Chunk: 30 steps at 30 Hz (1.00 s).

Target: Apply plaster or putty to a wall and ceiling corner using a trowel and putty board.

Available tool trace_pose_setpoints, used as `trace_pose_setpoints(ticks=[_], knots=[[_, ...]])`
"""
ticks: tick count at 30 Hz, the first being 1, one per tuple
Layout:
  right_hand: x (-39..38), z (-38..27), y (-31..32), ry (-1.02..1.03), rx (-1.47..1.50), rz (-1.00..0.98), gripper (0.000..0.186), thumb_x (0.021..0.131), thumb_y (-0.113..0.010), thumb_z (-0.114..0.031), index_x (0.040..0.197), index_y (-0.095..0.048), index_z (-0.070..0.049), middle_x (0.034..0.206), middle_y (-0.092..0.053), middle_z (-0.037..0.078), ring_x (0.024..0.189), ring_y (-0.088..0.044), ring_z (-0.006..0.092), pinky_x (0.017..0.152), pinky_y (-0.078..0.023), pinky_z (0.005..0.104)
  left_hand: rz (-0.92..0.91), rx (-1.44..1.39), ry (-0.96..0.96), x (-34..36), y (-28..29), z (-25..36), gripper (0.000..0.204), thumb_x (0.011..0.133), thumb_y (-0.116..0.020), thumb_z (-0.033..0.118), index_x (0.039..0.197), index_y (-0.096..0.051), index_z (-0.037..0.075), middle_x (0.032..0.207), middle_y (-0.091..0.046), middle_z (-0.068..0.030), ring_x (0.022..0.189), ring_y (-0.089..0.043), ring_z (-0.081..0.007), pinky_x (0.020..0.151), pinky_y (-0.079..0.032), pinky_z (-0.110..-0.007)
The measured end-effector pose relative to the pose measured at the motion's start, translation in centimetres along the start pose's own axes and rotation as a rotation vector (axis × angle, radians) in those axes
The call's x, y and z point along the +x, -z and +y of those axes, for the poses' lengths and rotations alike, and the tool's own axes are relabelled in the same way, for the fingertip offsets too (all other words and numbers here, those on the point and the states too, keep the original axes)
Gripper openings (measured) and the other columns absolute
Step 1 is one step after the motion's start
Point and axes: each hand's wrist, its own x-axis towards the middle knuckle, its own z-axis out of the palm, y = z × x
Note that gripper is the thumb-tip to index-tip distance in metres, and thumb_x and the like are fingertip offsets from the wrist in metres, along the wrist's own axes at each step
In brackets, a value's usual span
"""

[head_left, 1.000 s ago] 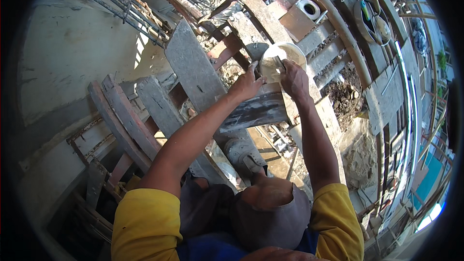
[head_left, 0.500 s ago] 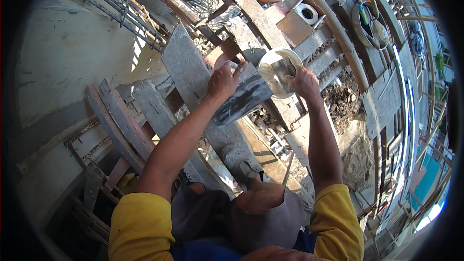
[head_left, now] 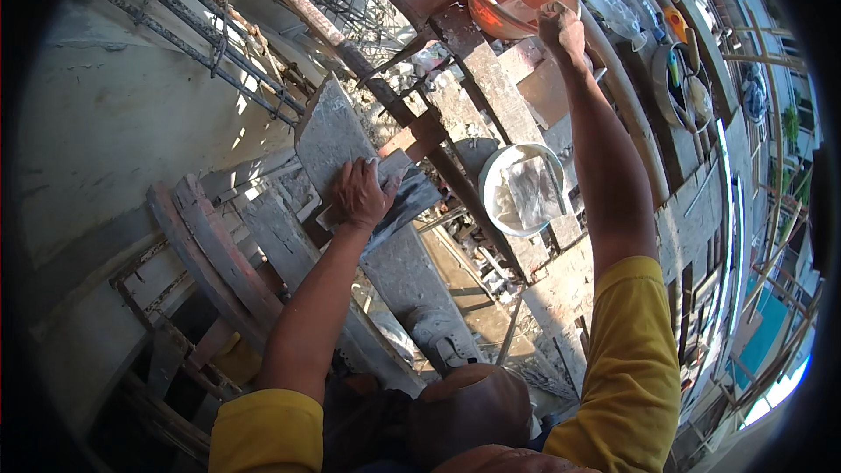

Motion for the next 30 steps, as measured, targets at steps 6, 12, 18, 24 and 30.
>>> trace_pose_setpoints(ticks=[6, 12, 18, 24, 30], knots=[[4.5, -2.0, -4.9, -0.031, -0.285, -0.208, 0.037, 0.082, -0.052, -0.035, 0.11, -0.064, -0.015, 0.115, -0.062, 0.013, 0.11, -0.058, 0.0302, 0.093, -0.044, 0.0396, -0.074, -0.012, 0.04, 0.4, 1.1, -0.3, 0.045, 0.079, -0.062, 0.043, 0.091, -0.058, 0.0, 0.089, -0.057, -0.0142, 0.08, -0.053, -0.0323, 0.068, -0.046, -0.04], [11.5, 2.6, -8.4, 0.164, -0.331, -0.591, 0.036, 0.08, -0.05, -0.031, 0.102, -0.067, -0.009, 0.112, -0.063, 0.015, 0.105, -0.06, 0.0301, 0.088, -0.047, 0.0411, -0.144, -0.067, 0.054, 1.1, 1.3, 0.6, 0.043, 0.078, -0.062, 0.045, 0.09, -0.058, 0.003, 0.084, -0.055, -0.0121, 0.076, -0.052, -0.0311, 0.063, -0.044, -0.041], [9.2, -1.4, -7.5, 0.225, -0.384, -0.327, 0.041, 0.091, -0.033, -0.03, 0.1, -0.065, -0.006, 0.099, -0.065, 0.019, 0.096, -0.062, 0.035, 0.086, -0.047, 0.045, -0.118, -0.068, 0.046, 0.7, 1.2, -0.4, 0.041, 0.08, -0.061, 0.046, 0.085, -0.056, 0.005, 0.08, -0.053, -0.0106, 0.071, -0.051, -0.0292, 0.058, -0.043, -0.039], [10.6, -2.0, -8.9, 0.507, -0.63, -0.355, 0.037, 0.089, -0.041, -0.029, 0.098, -0.067, -0.005, 0.104, -0.065, 0.017, 0.095, -0.064, 0.0313, 0.087, -0.048, 0.0406, -0.099, -0.021, 0.025, 0.6, 1.1, -0.6, 0.041, 0.081, -0.059, 0.048, 0.089, -0.056, 0.008, 0.079, -0.052, -0.0093, 0.07, -0.051, -0.0262, 0.058, -0.044, -0.037], [9.5, -2.2, -10.6, 0.673, -0.854, -0.398, 0.027, 0.086, -0.049, -0.022, 0.094, -0.067, -0.005, 0.101, -0.066, 0.014, 0.096, -0.064, 0.029, 0.085, -0.051, 0.0382, -0.068, -0.029, -0.002, 0.3, 0.7, -0.9, 0.039, 0.081, -0.059, 0.046, 0.089, -0.056, 0.008, 0.078, -0.052, -0.0092, 0.069, -0.05, -0.0267, 0.057, -0.043, -0.038]])
